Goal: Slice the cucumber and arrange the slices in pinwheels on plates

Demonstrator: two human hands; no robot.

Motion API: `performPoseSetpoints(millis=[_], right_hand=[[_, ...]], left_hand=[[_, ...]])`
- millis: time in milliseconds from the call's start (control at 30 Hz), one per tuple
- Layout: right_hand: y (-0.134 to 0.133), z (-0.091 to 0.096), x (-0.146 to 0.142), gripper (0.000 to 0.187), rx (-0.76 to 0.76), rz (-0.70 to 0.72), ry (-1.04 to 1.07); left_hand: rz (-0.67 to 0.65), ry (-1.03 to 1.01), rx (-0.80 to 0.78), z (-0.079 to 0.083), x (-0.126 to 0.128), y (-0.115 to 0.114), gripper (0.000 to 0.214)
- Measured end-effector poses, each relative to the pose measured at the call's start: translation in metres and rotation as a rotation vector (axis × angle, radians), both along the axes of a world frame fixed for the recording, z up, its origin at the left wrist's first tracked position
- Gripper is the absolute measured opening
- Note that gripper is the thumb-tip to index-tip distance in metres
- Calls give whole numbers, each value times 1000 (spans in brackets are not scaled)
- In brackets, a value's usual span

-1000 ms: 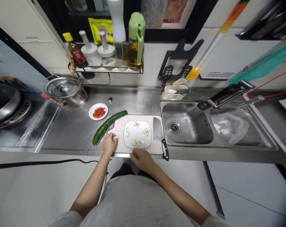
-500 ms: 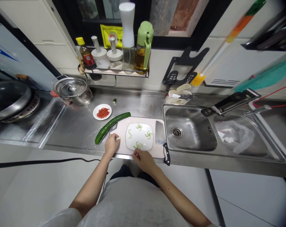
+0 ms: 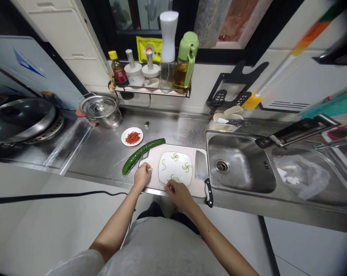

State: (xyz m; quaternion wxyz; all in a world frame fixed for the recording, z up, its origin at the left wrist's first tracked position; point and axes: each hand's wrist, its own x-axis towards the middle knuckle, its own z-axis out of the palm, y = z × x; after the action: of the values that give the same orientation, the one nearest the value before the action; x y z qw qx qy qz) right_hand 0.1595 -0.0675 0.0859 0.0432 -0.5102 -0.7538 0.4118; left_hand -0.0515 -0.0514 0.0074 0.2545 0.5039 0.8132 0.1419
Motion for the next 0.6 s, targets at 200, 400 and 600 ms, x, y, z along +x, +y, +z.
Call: performPoseSetpoints(millis=[200, 400, 600], right_hand=[[17, -3, -5, 15, 47, -69, 44], [43, -7, -16, 21, 158, -139, 178], [51, -12, -20, 14, 148, -128, 293]], left_hand=[[17, -254, 85, 11, 5, -3, 16], [-120, -537, 267, 41, 19, 0, 26], [-130, -737, 293, 62, 39, 1, 38]])
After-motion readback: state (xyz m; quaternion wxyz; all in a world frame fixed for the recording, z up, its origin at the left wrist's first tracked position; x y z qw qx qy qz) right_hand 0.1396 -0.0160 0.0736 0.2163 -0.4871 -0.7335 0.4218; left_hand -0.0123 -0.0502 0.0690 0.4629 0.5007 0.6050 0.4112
